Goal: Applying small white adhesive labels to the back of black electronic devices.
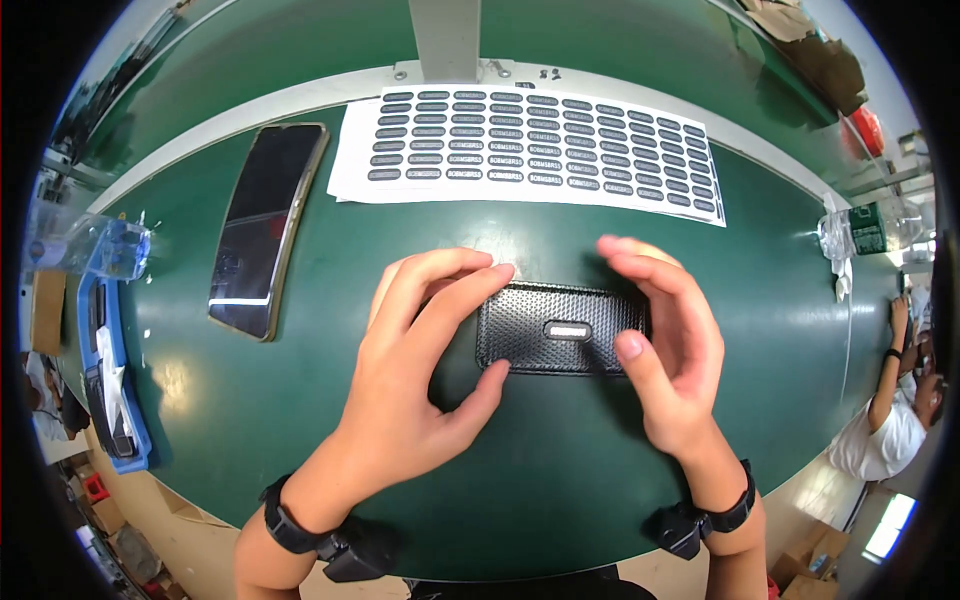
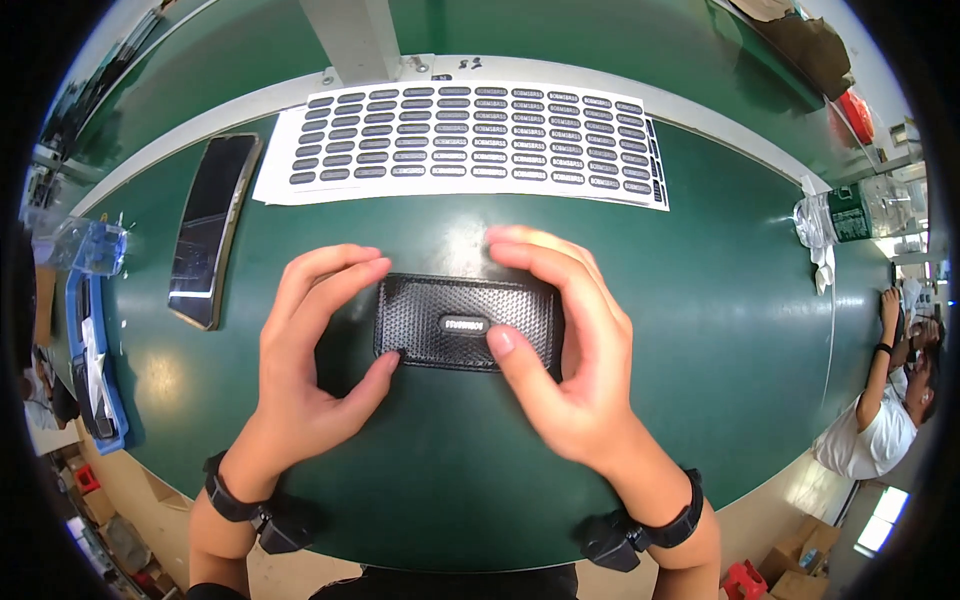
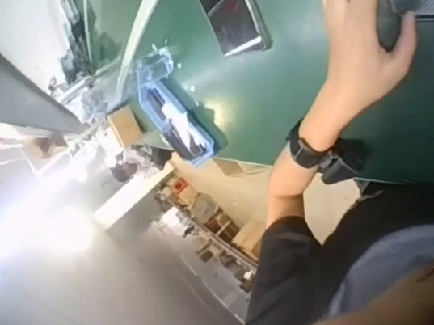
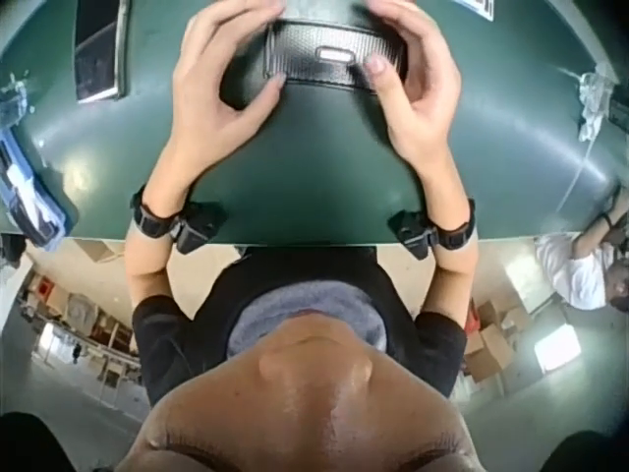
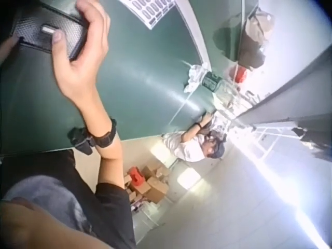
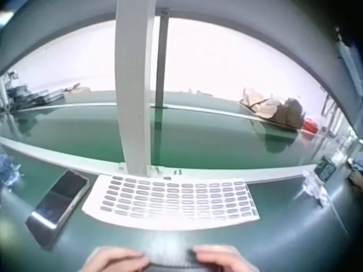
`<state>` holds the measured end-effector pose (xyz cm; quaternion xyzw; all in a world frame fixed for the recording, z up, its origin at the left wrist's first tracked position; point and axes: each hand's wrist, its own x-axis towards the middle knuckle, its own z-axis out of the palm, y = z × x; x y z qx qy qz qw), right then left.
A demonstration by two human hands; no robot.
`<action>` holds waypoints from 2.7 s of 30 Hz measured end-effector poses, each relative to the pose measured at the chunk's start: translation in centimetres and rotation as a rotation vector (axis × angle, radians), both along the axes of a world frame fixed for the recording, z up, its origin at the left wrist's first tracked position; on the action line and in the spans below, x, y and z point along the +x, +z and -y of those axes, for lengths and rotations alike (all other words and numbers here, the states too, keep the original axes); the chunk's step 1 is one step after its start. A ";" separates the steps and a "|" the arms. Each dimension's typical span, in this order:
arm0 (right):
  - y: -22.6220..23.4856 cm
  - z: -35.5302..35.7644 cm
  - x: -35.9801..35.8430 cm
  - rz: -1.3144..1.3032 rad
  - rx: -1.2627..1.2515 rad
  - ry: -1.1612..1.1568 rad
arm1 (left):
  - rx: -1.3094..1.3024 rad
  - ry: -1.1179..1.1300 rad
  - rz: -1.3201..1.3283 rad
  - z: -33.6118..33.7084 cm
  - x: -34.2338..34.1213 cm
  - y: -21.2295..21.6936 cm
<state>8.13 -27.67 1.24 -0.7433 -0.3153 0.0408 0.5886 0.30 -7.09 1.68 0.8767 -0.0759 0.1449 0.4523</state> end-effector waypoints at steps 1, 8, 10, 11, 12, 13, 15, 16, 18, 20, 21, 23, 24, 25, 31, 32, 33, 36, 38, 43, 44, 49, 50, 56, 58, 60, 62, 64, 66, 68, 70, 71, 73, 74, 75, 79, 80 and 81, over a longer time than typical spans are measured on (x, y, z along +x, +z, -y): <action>0.0 -0.3 -0.1 0.114 -0.029 -0.086 | 0.002 0.002 -0.014 0.0 -0.1 0.0; 1.7 -0.7 0.2 0.259 -0.569 0.028 | 0.179 -0.106 -0.189 0.0 1.0 0.8; 1.1 -0.6 0.5 0.261 -0.551 0.042 | 0.195 -0.118 -0.065 -0.5 1.0 -0.2; 1.2 -0.6 0.7 0.211 -0.497 0.058 | 0.197 -0.118 -0.081 -0.7 0.8 -0.1; 1.4 -0.4 0.6 0.170 -0.454 0.067 | 0.143 -0.111 -0.101 -0.8 0.7 0.5; 1.2 -0.2 0.6 0.126 -0.373 0.044 | 0.093 -0.104 -0.119 -0.8 0.6 0.8; 1.3 -0.2 1.1 0.224 -0.385 0.046 | 0.157 -0.091 -0.099 -0.7 0.6 0.4; 0.4 -0.4 0.6 0.115 -0.229 -0.087 | 0.047 -0.004 -0.111 -0.3 0.4 0.3; -0.3 -0.2 0.2 0.033 -0.106 -0.174 | -0.062 0.081 -0.104 -0.4 0.4 0.3; 0.2 0.4 0.9 0.075 -0.179 -0.135 | -0.125 -0.022 -0.163 -0.9 0.8 0.6; 0.3 0.5 1.0 0.098 -0.245 -0.091 | -0.115 -0.020 -0.146 -0.8 0.8 0.5; 0.3 0.5 0.8 0.096 -0.201 -0.109 | -0.181 0.011 -0.092 -0.6 0.7 0.0; 0.1 0.3 0.6 0.066 -0.174 -0.143 | -0.222 -0.027 -0.150 -1.2 0.4 0.3; 0.0 0.1 0.5 0.036 -0.147 -0.176 | -0.201 -0.015 -0.133 -1.2 0.2 0.4; 0.0 0.1 0.6 0.023 -0.037 -0.199 | 0.097 0.055 0.041 0.1 0.8 0.2; 0.2 0.1 0.6 0.070 -0.107 -0.184 | 0.125 0.023 0.059 0.3 0.8 0.7; 0.3 -0.1 0.5 0.115 -0.165 -0.160 | 0.067 -0.023 0.026 0.1 0.5 0.1; 2.4 -1.4 -0.5 0.426 -0.424 0.041 | 0.188 -0.045 0.169 -0.7 -0.5 -0.6; 2.5 -1.8 -1.3 0.518 -0.452 0.064 | 0.193 -0.034 0.214 -1.0 -0.9 -0.7; 0.3 1.1 -0.7 0.287 -0.187 -0.038 | -0.034 0.019 0.098 1.3 -1.2 -0.7; 0.0 1.2 -1.0 0.144 -0.182 -0.096 | -0.002 0.029 0.136 1.0 -1.3 -0.5; 2.9 -0.1 -2.3 0.656 -0.362 -0.139 | 0.164 -0.105 0.376 0.2 -1.2 -1.3; 3.0 -0.1 -2.1 0.565 -0.420 0.036 | 0.177 -0.147 0.323 0.1 -1.0 -2.0; 2.3 0.1 -1.6 0.434 -0.360 0.089 | 0.244 -0.098 0.363 0.7 0.4 -3.0; 2.7 0.2 -1.7 0.448 -0.352 0.166 | 0.206 -0.054 0.457 0.8 0.2 -2.4; 3.1 0.2 -1.6 0.483 -0.320 0.237 | 0.171 -0.029 0.429 0.8 0.4 -2.5; 4.3 -0.4 -2.4 0.568 -0.270 0.275 | 0.134 -0.009 0.403 0.8 0.5 -2.5; 4.3 -0.3 -2.4 0.491 -0.327 0.273 | -0.088 0.122 0.076 0.4 0.1 -1.1; 2.5 0.2 -2.1 0.266 -0.321 0.159 | -0.164 0.118 0.033 0.0 -0.5 -0.6; 1.8 0.8 -1.6 0.131 -0.308 0.005 | -0.226 0.130 0.084 0.2 -0.5 -0.9; 1.7 0.6 -1.5 0.357 -0.259 -0.076 | -0.151 0.125 0.305 0.3 -0.3 -1.4; 2.0 0.8 -1.6 0.526 -0.312 -0.134 | -0.075 0.120 0.523 0.3 -0.2 -1.7; 3.7 0.6 -2.0 0.580 -0.376 0.123 | -0.058 0.042 0.441 -0.1 -0.2 -2.2; 3.7 0.5 -2.2 0.509 -0.447 0.204 | 0.061 -0.069 0.358 -0.4 -0.4 -2.5; 3.8 0.3 -2.4 0.581 -0.528 0.230 | 0.180 -0.180 0.276 -0.6 -0.5 -2.5; 4.4 0.2 -2.6 0.566 -0.497 0.235 | 0.209 -0.173 0.274 -0.7 -0.4 -2.2; 4.6 0.4 -2.6 0.602 -0.483 0.259 | 0.215 -0.175 0.275 -0.4 -0.2 -1.8; 4.4 0.4 -2.6 0.602 -0.484 0.255 | 0.191 -0.162 0.188 -0.1 0.0 -1.6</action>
